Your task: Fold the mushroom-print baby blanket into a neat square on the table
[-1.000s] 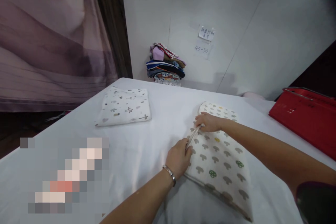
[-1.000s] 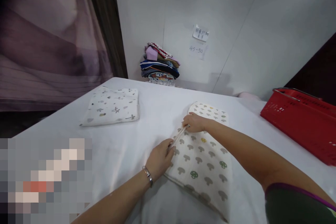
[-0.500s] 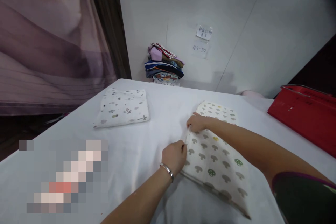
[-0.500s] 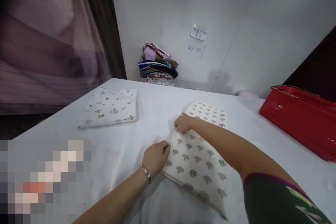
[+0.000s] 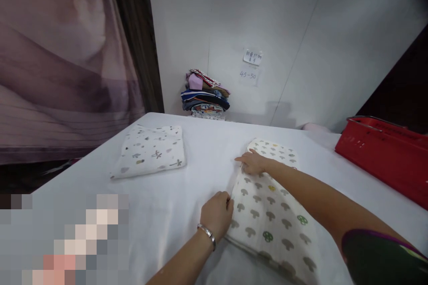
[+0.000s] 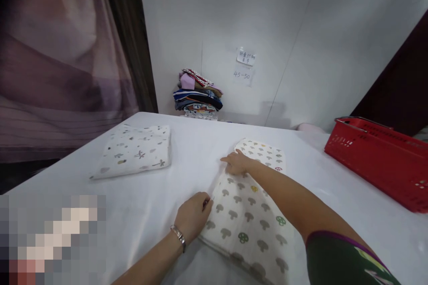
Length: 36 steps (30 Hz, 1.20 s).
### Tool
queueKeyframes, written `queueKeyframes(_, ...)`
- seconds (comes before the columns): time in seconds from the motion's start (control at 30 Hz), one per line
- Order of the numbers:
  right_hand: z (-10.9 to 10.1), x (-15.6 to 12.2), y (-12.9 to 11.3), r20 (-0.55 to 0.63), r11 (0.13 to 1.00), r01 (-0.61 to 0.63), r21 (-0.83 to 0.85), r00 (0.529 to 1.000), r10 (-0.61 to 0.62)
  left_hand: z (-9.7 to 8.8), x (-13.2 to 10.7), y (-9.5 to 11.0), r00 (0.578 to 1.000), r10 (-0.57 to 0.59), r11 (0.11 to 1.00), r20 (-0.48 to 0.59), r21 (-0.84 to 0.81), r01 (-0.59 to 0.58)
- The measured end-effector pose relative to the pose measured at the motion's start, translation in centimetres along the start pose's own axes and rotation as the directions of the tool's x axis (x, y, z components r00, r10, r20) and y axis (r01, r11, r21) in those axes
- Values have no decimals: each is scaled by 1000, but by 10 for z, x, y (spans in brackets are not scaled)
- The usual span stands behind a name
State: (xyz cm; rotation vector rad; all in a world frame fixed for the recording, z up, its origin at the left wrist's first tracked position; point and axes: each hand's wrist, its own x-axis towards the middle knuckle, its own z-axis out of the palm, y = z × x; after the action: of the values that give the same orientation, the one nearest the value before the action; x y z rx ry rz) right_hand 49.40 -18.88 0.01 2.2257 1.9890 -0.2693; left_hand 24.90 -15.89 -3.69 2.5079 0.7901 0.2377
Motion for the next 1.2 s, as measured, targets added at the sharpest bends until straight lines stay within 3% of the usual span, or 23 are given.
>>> queueKeyframes(0.17, 4, 12, 34, -67, 996, -32, -84, 997, 27, 1, 1, 0, 999, 27, 1000, 23, 15, -27)
queueKeyframes(0.37, 12, 36, 47, -109, 971, -90, -223, 992, 67, 2, 2, -2, 998, 51, 999, 31, -1, -51)
queueKeyframes(0.6, 6, 56, 51, 28, 925, -97, -366, 993, 115, 5, 3, -4, 998, 61, 997, 27, -42, -59)
queueKeyframes(0.77, 1, 55, 65, -14, 927, -105, -360, 994, 108, 5, 2, -3, 999, 41, 997, 29, -62, -39)
queueKeyframes(1.0, -3, 63, 84, 56, 945, -260, -198, 960, 275, 3, 3, -1, 999, 40, 995, 29, -95, -37)
queueKeyframes(1.1, -1, 66, 90, -30, 946, -290, -145, 957, 288, 3, 3, -1, 999, 40, 992, 21, -119, -37)
queueKeyframes(1.2, 5, 58, 97, -133, 925, -368, -92, 925, 355, 3, 3, -1, 999, 41, 991, 23, -127, -37)
